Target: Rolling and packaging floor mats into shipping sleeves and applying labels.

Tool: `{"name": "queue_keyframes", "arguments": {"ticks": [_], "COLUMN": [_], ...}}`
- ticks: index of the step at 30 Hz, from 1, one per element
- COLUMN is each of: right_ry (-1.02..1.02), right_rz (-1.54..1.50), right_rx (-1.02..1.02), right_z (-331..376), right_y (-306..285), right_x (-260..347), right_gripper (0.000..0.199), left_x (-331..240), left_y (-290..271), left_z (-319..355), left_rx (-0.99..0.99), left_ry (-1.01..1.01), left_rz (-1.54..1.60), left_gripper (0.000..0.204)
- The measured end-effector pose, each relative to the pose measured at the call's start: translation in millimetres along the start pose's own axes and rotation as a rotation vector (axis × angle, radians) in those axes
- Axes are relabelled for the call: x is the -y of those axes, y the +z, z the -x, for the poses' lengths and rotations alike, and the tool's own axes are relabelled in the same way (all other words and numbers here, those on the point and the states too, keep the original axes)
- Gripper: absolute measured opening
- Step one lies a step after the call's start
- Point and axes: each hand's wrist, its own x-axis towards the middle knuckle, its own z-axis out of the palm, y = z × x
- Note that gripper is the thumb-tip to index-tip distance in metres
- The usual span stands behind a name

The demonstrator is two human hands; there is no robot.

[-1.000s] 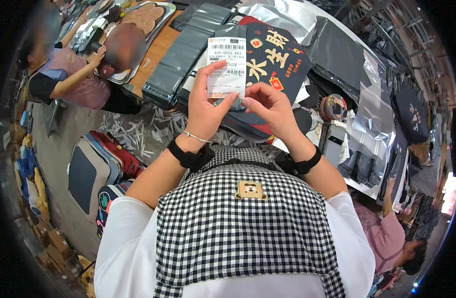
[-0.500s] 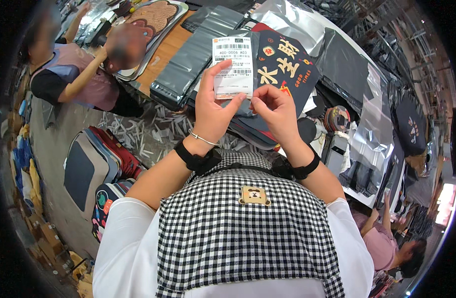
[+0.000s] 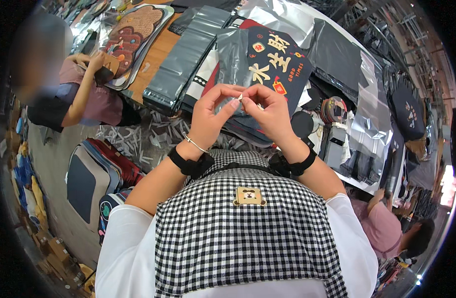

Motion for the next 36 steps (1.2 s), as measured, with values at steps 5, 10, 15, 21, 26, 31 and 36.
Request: {"name": "queue_keyframes", "arguments": {"ticks": [5,10,15,21,26,31,36], "right_ry": [-0.061,-0.062,0.050,0.314,0.841,0.962,0.901], "right_rz": [0.040,0.170,0.332,0.933,1.186,1.103,0.943], "right_rx": [-0.005,0.017,0.092,0.348,0.393,0.177,-0.052], "right_z": [2,2,9,106,236,291,306], "right_y": [-1,-9,-36,-180,-225,-205,-184], "right_x": [1,-2,-22,-119,-155,-171,-150], "right_gripper": [0.011,0.012,0.019,0.033,0.025,0.021,0.020], "left_x": [5,20,39,100,104,143,202], "left_y": [14,16,6,-65,-76,-29,41], "left_z": [1,0,-7,-13,-72,-110,-44], "left_rx": [-0.036,-0.057,-0.137,-0.241,-0.442,-0.068,0.291], "left_ry": [-0.045,-0.030,-0.445,-0.718,-0.121,0.243,0.130], "left_rz": [0.124,0.021,0.389,0.516,-0.292,-0.974,-1.271], "left_gripper": [0.015,0.014,0.009,0.015,0.029,0.052,0.069]}}
